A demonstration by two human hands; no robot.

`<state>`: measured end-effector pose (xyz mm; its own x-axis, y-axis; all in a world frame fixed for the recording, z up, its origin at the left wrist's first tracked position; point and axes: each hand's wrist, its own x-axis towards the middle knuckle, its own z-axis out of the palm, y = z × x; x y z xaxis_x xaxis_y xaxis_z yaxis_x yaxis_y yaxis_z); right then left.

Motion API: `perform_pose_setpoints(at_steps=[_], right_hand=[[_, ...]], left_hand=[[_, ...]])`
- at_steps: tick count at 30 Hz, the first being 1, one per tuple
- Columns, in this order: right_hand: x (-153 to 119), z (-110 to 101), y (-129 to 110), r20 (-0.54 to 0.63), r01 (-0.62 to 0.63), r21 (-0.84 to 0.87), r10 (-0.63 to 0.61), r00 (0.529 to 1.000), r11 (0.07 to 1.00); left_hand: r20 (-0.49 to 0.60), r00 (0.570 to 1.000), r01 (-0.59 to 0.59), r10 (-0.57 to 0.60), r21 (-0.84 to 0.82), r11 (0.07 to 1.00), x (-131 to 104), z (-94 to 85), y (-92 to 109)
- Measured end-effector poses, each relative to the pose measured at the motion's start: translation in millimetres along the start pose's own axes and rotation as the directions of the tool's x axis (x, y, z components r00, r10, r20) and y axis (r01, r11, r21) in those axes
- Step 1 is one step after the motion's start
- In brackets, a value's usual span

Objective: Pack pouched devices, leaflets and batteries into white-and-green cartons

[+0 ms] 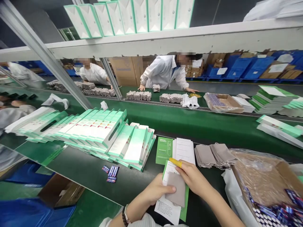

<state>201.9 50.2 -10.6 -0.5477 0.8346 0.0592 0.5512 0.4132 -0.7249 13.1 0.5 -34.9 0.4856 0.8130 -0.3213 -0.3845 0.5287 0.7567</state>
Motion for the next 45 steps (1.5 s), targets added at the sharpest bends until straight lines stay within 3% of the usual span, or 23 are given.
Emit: perform_pose_setpoints(at_steps=[4,8,11,15,18,21,24,26,28,32,39,42,45], right_hand=[[1,-1,0,0.029,0.025,-0.048,-0.024,0.999,0.999],[0,6,0,0.0,0.056,-0.214,-0.058,0.998,0.975],[-3,14,-3,-0.099,-0.002,-0.322,-0.032,0.995,0.947],[-18,32,-10,-0.294,-0.078,-0.266,-0.004,0.956,0.961],[-41,46,-9,-0.474,-0.12,-0.189,0.017,0.88,0.975],[-73,46,5,-0.671,-0.305,-0.263,0.054,0.74,0.915],[-103,27,28,-0.801,-0.645,-0.398,0.096,0.591,0.652],[-113,10,41,-0.82,-0.775,-0.439,0.151,0.553,0.455],[-116,-3,52,-0.797,-0.806,-0.473,0.218,0.564,0.356],[-117,-5,61,-0.742,-0.789,-0.509,0.289,0.605,0.345],[-135,23,39,-0.511,-0.694,-0.388,0.484,0.71,0.607],[-133,27,33,-0.447,-0.684,-0.294,0.536,0.716,0.668],[-128,17,33,-0.405,-0.658,-0.125,0.567,0.717,0.742]], left_hand=[[-0.002,1.0,-0.017,0.017,0.04,0.999,-4,-1.5,2],[-0.051,0.998,-0.03,0.032,0.037,0.999,-5,-3.3,1],[-0.109,0.993,-0.034,0.043,0.078,0.996,-7,-3.9,-2],[-0.127,0.991,-0.028,0.05,0.171,0.985,-8,-5.3,-9],[-0.146,0.988,-0.014,0.047,0.22,0.976,-10,-9.1,-15],[-0.233,0.972,0.006,0.04,0.195,0.981,-14,-14.3,-21],[-0.325,0.946,0.041,0.002,0.127,0.991,-16,-15.5,-24],[-0.335,0.942,0.058,-0.018,0.109,0.992,-17,-12.2,-26],[-0.331,0.943,0.073,-0.034,0.106,0.992,-18,-6.9,-28],[-0.298,0.952,0.104,-0.067,0.113,0.988,-21,-3.5,-32],[-0.295,0.952,0.128,-0.082,0.14,0.982,-25,-21.6,-39],[-0.257,0.963,0.128,-0.08,0.177,0.976,-25,-18.8,-39],[-0.224,0.972,0.123,-0.07,0.233,0.965,-25,-14.2,-37]])
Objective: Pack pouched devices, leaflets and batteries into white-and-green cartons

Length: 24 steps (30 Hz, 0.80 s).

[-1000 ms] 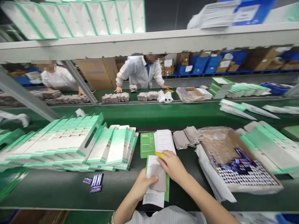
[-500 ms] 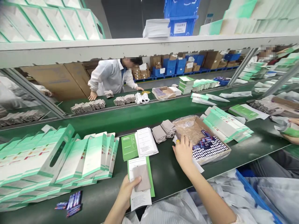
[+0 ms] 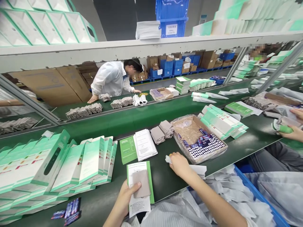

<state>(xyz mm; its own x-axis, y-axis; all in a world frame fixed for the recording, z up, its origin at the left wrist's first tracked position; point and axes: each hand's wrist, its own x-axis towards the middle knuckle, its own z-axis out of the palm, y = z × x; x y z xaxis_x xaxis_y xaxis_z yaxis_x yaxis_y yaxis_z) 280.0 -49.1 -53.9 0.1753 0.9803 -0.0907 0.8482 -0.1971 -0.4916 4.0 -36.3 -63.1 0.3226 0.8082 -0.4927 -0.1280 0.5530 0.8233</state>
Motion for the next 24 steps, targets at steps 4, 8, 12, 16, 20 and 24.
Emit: perform_pose_setpoints(at_steps=[4,8,12,16,20,24], right_hand=[[9,-31,-4,0.067,-0.012,0.381,-0.015,0.998,0.924],[9,-58,-31,0.106,-0.029,0.741,-0.074,0.992,0.671],[9,-62,-72,0.135,-0.09,0.949,-0.132,0.982,0.301],[5,-51,-99,0.299,-0.35,0.876,-0.194,0.934,-0.333],[-5,-36,-104,0.363,-0.404,0.845,-0.18,0.914,-0.349],[-18,-19,-96,0.241,-0.243,0.958,-0.033,0.97,-0.151]], left_hand=[[0.121,0.99,-0.086,0.068,0.15,0.985,-4,1.9,7],[0.506,0.855,-0.327,0.115,0.354,0.876,-9,18.4,34],[0.817,0.573,-0.662,0.067,0.413,0.625,-10,46.8,64],[0.843,0.538,-0.718,0.004,0.455,0.527,-9,56.4,67],[0.829,0.559,-0.694,-0.026,0.485,0.532,-11,47.4,58],[0.81,0.586,-0.647,-0.025,0.487,0.587,-13,39.1,56]])
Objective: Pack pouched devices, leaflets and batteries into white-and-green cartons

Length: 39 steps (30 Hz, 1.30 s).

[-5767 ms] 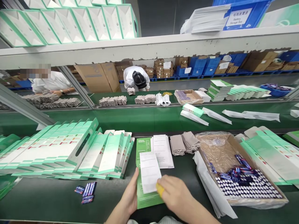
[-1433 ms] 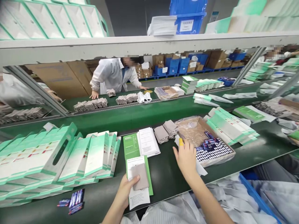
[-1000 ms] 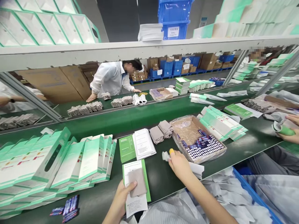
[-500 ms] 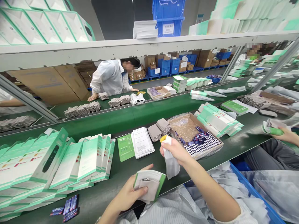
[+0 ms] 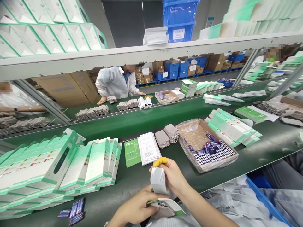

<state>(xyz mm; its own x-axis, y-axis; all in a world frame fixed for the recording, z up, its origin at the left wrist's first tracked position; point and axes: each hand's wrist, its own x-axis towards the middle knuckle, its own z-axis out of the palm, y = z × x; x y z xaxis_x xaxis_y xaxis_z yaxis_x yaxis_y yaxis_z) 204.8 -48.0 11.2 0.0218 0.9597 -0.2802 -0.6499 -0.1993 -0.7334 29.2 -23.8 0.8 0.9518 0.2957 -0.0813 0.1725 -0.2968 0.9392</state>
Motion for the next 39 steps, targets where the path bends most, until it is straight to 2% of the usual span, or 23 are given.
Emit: perform_pose_setpoints(at_steps=[3,7,9,11,12,13,14,15,16,17,18,21,23,25,27,28,29,30,31,34,35,37,39], right_hand=[[-7,-11,12,0.036,0.104,-0.166,-0.099,0.994,0.981],[-16,-21,18,0.199,0.151,-0.39,-0.077,0.977,0.908],[-19,-26,14,0.184,0.158,-0.428,-0.086,0.979,0.89],[-23,-32,4,0.107,0.197,-0.401,-0.167,0.98,0.895],[-26,-36,-1,0.05,0.226,-0.371,-0.223,0.973,0.901],[-30,-40,-6,-0.008,0.252,-0.342,-0.271,0.963,0.905],[-34,-42,-10,-0.056,0.27,-0.322,-0.303,0.951,0.908],[-39,-44,-11,-0.083,0.276,-0.316,-0.316,0.945,0.908],[-44,-44,-11,-0.083,0.269,-0.324,-0.31,0.947,0.907],[-50,-42,-7,-0.057,0.252,-0.342,-0.287,0.956,0.906],[-56,-39,-2,-0.013,0.229,-0.369,-0.252,0.968,0.901],[-72,-26,24,0.115,0.208,-0.539,-0.173,0.978,0.816],[-81,-20,41,0.147,0.249,-0.719,-0.208,0.967,0.649],[-89,-21,55,0.216,0.335,-0.846,-0.308,0.927,0.415],[-98,-29,69,0.318,0.428,-0.875,-0.401,0.859,0.224],[-102,-35,77,0.355,0.465,-0.868,-0.435,0.828,0.175],[-106,-41,87,0.372,0.488,-0.856,-0.455,0.809,0.17],[-109,-48,98,0.361,0.497,-0.841,-0.461,0.81,0.214],[-113,-55,110,0.331,0.492,-0.814,-0.45,0.829,0.309],[-120,-71,147,0.239,0.375,-0.59,-0.288,0.927,0.715],[-122,-74,156,0.231,0.31,-0.501,-0.22,0.948,0.808],[-125,-77,168,0.233,0.216,-0.402,-0.128,0.964,0.89],[-130,-74,171,0.225,0.196,-0.398,-0.112,0.968,0.896]], left_hand=[[-0.068,0.997,0.039,-0.044,-0.061,0.997,-2,-0.7,1],[-0.114,0.992,0.048,-0.055,-0.057,0.997,-3,2.7,5],[-0.135,0.99,0.02,-0.031,-0.086,0.996,-7,7.4,5],[-0.22,0.974,0.01,-0.061,-0.226,0.974,-15,14.8,2],[-0.31,0.941,0.022,-0.133,-0.336,0.942,-19,19.4,-2],[-0.416,0.877,0.029,-0.24,-0.454,0.89,-23,24.5,-6],[-0.516,0.777,0.013,-0.36,-0.56,0.829,-27,30.3,-10],[-0.594,0.657,-0.026,-0.463,-0.632,0.774,-28,36.5,-14],[-0.65,0.545,-0.074,-0.529,-0.667,0.742,-29,43.2,-17],[-0.686,0.469,-0.119,-0.556,-0.673,0.73,-28,50.5,-18],[-0.705,0.443,-0.153,-0.554,-0.668,0.728,-26,58.2,-18],[-0.706,0.486,-0.199,-0.515,-0.664,0.721,-18,83.6,-9],[-0.693,0.511,-0.208,-0.508,-0.673,0.71,-17,101.5,-4],[-0.683,0.514,-0.219,-0.52,-0.69,0.69,-21,119.8,-3],[-0.663,0.502,-0.237,-0.556,-0.724,0.648,-29,138.6,-7],[-0.651,0.487,-0.248,-0.582,-0.742,0.623,-33,148.3,-10],[-0.641,0.47,-0.261,-0.607,-0.758,0.598,-38,158.0,-13],[-0.628,0.457,-0.273,-0.63,-0.773,0.573,-42,167.7,-17],[-0.613,0.451,-0.283,-0.649,-0.788,0.547,-46,177.2,-19],[-0.589,0.484,-0.294,-0.648,-0.806,0.513,-57,202.8,-26],[-0.597,0.504,-0.282,-0.624,-0.797,0.534,-60,209.6,-27],[-0.629,0.538,-0.238,-0.561,-0.752,0.614,-63,219.4,-28],[-0.67,0.545,-0.177,-0.504,-0.68,0.712,-63,223.5,-29]])
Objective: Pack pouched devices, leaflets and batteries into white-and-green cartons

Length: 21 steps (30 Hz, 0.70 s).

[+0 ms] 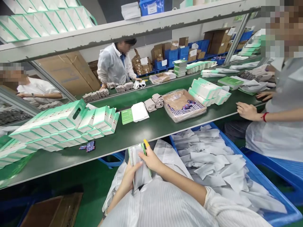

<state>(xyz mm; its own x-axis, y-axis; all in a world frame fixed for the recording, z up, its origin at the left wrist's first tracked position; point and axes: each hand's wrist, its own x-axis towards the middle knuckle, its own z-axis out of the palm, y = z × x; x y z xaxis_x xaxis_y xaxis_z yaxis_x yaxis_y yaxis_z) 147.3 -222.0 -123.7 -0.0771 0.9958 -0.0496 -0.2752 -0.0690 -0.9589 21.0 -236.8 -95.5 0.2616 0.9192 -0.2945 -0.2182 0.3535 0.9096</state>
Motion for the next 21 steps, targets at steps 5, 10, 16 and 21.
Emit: perform_pose_setpoints(at_steps=[5,10,16,21], right_hand=[[-10,15,-16,-0.053,0.072,-0.06,-0.075,0.996,0.996],[-12,28,-22,-0.141,0.099,-0.205,-0.13,0.982,0.974],[-13,23,-16,-0.211,0.132,-0.227,-0.181,0.961,0.965],[-4,24,-6,-0.29,0.106,-0.297,-0.196,0.937,0.949]], left_hand=[[-0.026,0.947,-0.277,0.32,0.437,0.856,4,8.0,9],[-0.083,0.912,-0.23,0.401,0.706,0.67,1,18.4,20],[-0.051,0.92,-0.269,0.389,0.642,0.719,8,20.5,15],[0.029,0.922,-0.317,0.387,0.632,0.707,22,18.4,11]])
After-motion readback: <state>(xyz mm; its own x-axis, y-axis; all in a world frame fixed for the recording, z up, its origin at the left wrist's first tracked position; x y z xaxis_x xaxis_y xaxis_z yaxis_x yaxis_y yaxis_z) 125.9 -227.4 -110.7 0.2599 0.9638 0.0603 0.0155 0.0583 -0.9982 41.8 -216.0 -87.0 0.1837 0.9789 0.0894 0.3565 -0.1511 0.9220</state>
